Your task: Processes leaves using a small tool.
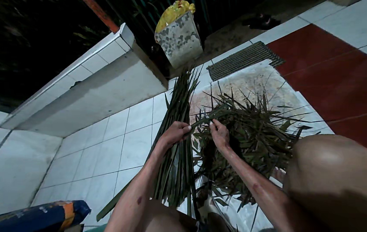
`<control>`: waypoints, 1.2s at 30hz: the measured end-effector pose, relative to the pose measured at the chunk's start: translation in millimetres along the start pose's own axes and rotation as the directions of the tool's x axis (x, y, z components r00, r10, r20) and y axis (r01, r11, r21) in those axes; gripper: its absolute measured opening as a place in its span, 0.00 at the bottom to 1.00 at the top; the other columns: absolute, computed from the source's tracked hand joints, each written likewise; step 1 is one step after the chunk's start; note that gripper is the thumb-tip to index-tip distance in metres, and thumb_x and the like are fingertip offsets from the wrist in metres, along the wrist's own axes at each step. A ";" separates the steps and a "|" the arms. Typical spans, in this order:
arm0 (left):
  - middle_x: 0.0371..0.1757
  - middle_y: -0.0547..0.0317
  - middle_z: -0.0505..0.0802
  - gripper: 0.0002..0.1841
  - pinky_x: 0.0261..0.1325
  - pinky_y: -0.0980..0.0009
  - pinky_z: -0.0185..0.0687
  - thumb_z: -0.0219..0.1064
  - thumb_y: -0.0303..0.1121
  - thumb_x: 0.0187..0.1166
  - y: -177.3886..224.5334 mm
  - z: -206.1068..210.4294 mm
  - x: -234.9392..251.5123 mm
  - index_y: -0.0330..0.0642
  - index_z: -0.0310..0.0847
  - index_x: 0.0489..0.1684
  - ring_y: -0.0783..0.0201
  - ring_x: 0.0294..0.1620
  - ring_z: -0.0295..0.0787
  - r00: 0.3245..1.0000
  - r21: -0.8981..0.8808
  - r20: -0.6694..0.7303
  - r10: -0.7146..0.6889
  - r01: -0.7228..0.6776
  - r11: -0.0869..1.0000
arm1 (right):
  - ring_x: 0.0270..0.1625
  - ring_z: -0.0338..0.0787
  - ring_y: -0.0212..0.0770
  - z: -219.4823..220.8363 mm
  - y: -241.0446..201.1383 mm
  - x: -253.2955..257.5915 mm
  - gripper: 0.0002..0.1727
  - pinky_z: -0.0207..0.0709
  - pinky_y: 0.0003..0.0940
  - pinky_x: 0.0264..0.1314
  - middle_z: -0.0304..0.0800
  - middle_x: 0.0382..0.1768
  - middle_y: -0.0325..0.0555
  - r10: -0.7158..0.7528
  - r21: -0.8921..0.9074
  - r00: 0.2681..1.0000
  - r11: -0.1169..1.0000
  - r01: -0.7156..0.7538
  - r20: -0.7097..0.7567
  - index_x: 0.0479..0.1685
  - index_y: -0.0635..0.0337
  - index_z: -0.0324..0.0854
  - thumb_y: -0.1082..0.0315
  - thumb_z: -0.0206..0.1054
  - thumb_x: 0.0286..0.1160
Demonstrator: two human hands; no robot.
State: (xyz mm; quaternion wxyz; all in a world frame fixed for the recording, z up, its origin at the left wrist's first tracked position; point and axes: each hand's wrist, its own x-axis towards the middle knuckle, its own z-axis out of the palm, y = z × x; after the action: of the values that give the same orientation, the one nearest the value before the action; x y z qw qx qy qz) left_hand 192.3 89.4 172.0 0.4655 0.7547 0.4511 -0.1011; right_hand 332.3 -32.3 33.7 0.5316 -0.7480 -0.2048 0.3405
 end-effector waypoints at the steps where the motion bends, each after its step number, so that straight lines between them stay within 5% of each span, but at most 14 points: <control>1: 0.24 0.60 0.84 0.15 0.17 0.79 0.68 0.59 0.42 0.91 -0.4 -0.5 -3.1 0.40 0.86 0.54 0.73 0.14 0.72 1.000 0.016 0.003 -0.002 0.002 1.000 | 0.63 0.90 0.55 -2.1 0.6 1.7 0.23 0.78 0.62 0.67 0.92 0.61 0.53 0.005 -0.015 1.000 1.000 -0.005 -0.010 0.76 0.49 0.82 0.52 0.57 0.90; 7: 0.22 0.62 0.83 0.14 0.16 0.79 0.66 0.59 0.41 0.91 -7.4 -1.5 -21.1 0.41 0.86 0.54 0.74 0.13 0.71 1.000 -0.021 0.028 0.014 -0.013 1.000 | 0.62 0.90 0.58 -14.7 8.8 13.4 0.22 0.78 0.63 0.68 0.91 0.62 0.57 -0.013 -0.043 0.999 0.999 0.011 -0.044 0.77 0.52 0.81 0.57 0.58 0.91; 13: 0.22 0.63 0.83 0.14 0.16 0.78 0.66 0.60 0.41 0.91 -18.0 -12.6 -43.1 0.42 0.88 0.52 0.73 0.13 0.70 0.998 0.008 0.048 0.049 -0.050 0.999 | 0.64 0.88 0.61 -25.3 34.6 32.7 0.22 0.76 0.68 0.66 0.90 0.64 0.55 0.025 -0.003 0.995 1.000 -0.025 -0.096 0.77 0.42 0.82 0.52 0.56 0.92; 19: 0.21 0.64 0.82 0.14 0.14 0.79 0.63 0.60 0.42 0.90 -36.6 -37.9 -63.5 0.42 0.87 0.52 0.74 0.11 0.68 0.997 -0.018 0.069 0.016 -0.015 1.000 | 0.70 0.84 0.63 -49.2 65.2 43.4 0.23 0.72 0.67 0.72 0.87 0.67 0.62 0.163 0.059 0.964 0.986 -0.154 -0.211 0.78 0.51 0.80 0.53 0.54 0.93; 23: 0.21 0.63 0.82 0.14 0.13 0.80 0.61 0.59 0.41 0.91 -43.9 -54.4 -72.8 0.42 0.87 0.52 0.75 0.11 0.67 1.000 -0.079 -0.004 0.019 -0.019 0.997 | 0.72 0.83 0.65 -67.4 96.9 39.8 0.25 0.72 0.65 0.74 0.84 0.68 0.66 0.238 -0.095 0.956 0.962 -0.257 -0.171 0.77 0.57 0.79 0.54 0.51 0.94; 27: 0.20 0.62 0.82 0.15 0.13 0.80 0.62 0.59 0.41 0.91 -43.7 -55.1 -66.2 0.40 0.86 0.52 0.74 0.11 0.67 0.995 -0.159 -0.092 0.027 -0.041 0.986 | 0.65 0.86 0.64 -64.6 104.3 32.3 0.25 0.77 0.63 0.68 0.83 0.65 0.69 0.304 -0.202 0.950 0.937 -0.285 0.071 0.75 0.66 0.75 0.57 0.56 0.90; 33: 0.23 0.59 0.85 0.17 0.16 0.78 0.67 0.56 0.44 0.93 -28.0 -45.9 -54.2 0.41 0.85 0.57 0.71 0.14 0.73 0.981 -0.234 -0.194 0.024 -0.070 0.970 | 0.54 0.91 0.54 -76.9 49.1 9.8 0.23 0.82 0.56 0.61 0.88 0.59 0.60 0.158 -0.222 0.979 0.967 -0.126 0.131 0.76 0.60 0.76 0.58 0.55 0.91; 36: 0.28 0.58 0.85 0.17 0.17 0.77 0.66 0.56 0.46 0.93 -21.1 -39.5 -49.4 0.48 0.82 0.66 0.71 0.16 0.72 0.979 -0.258 -0.198 0.048 -0.099 0.961 | 0.37 0.85 0.39 -78.1 19.9 -0.2 0.23 0.80 0.37 0.40 0.89 0.47 0.49 0.076 -0.131 0.976 0.990 -0.049 0.203 0.79 0.54 0.75 0.55 0.53 0.93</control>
State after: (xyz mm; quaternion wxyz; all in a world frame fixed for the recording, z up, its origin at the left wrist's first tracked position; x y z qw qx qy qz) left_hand 137.0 95.0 209.0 0.5209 0.7079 0.4744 0.0502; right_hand 387.8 -90.6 31.0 0.4482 -0.7464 -0.2565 0.4198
